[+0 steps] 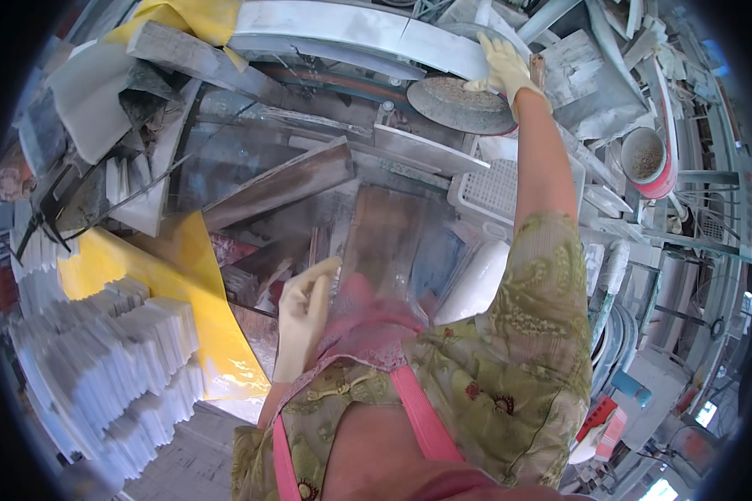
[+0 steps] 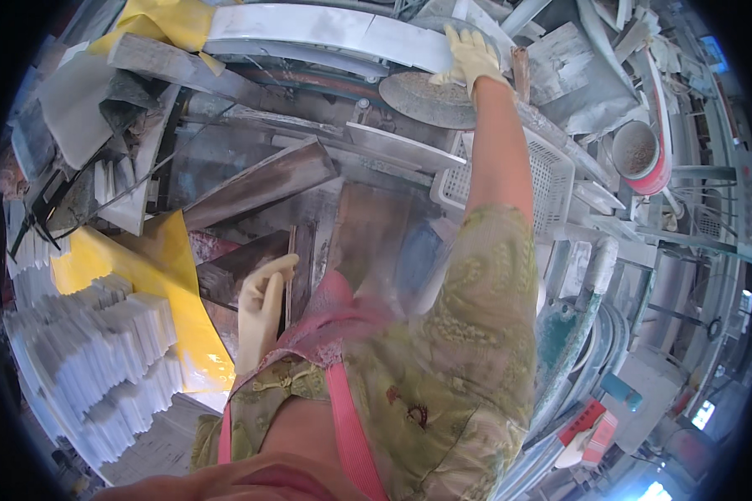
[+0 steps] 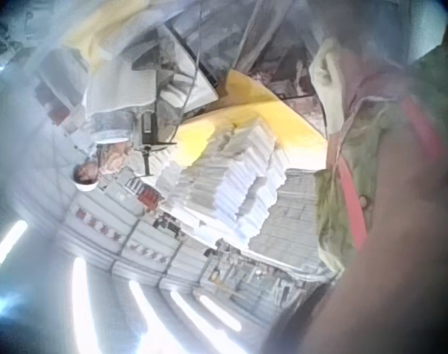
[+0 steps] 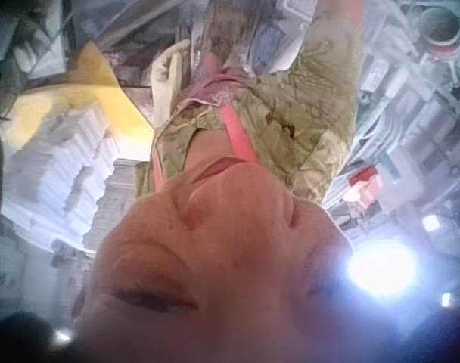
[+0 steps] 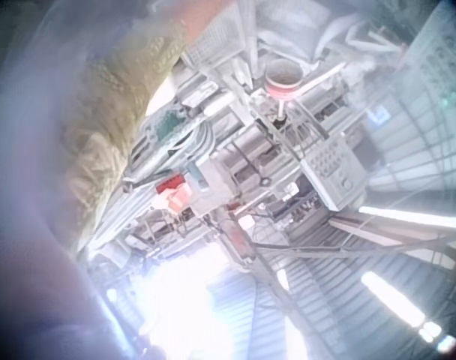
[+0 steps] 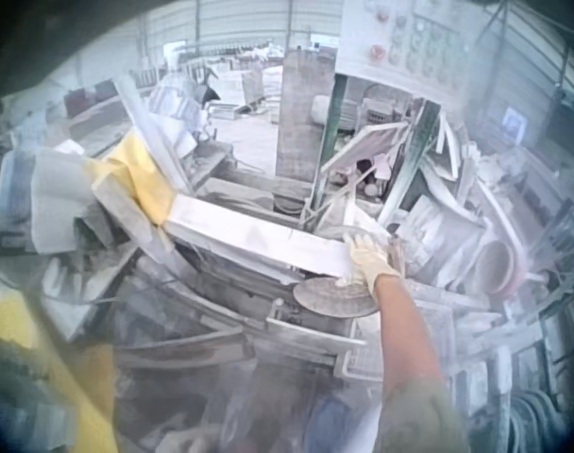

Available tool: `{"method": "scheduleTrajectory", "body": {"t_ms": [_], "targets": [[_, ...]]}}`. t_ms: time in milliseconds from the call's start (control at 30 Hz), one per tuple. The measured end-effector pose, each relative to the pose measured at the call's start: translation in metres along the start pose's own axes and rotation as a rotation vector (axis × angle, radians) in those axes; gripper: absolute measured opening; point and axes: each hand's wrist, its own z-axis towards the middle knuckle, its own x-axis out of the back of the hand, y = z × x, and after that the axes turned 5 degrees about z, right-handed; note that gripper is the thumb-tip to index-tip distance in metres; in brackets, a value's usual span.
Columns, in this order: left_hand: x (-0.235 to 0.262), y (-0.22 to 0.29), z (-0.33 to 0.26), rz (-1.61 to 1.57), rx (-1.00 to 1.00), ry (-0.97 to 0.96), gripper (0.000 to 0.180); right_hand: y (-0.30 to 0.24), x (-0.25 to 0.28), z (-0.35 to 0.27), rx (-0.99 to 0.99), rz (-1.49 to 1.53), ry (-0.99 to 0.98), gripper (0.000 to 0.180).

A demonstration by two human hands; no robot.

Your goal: The person picks up white foam blocks from a pile and stacks them on a yellow tray. The person repeatedly picks, aligns, and places blocks to build a neat stack.

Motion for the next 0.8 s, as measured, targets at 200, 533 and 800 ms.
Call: {"method": "scheduleTrajectory", "body": {"t_ms": [200, 533, 800], "targets": [[0.001, 0.038, 0.038, -0.200, 0.015, 0.084, 0.027, 0.023, 0.005, 0.003, 0.140, 0.193, -0.078, 0.119], [-0.024, 0.091, 0.099, -0.238, 0.066, 0.005, 0.028, -0.069, 0.028, 0.037, 0.186, 0.141, 0.002, 0.113], [-0.049, 0.123, 0.130, -0.281, 0.033, 0.076, 0.029, -0.062, 0.025, 0.043, 0.212, 0.121, -0.087, 0.112]]}}
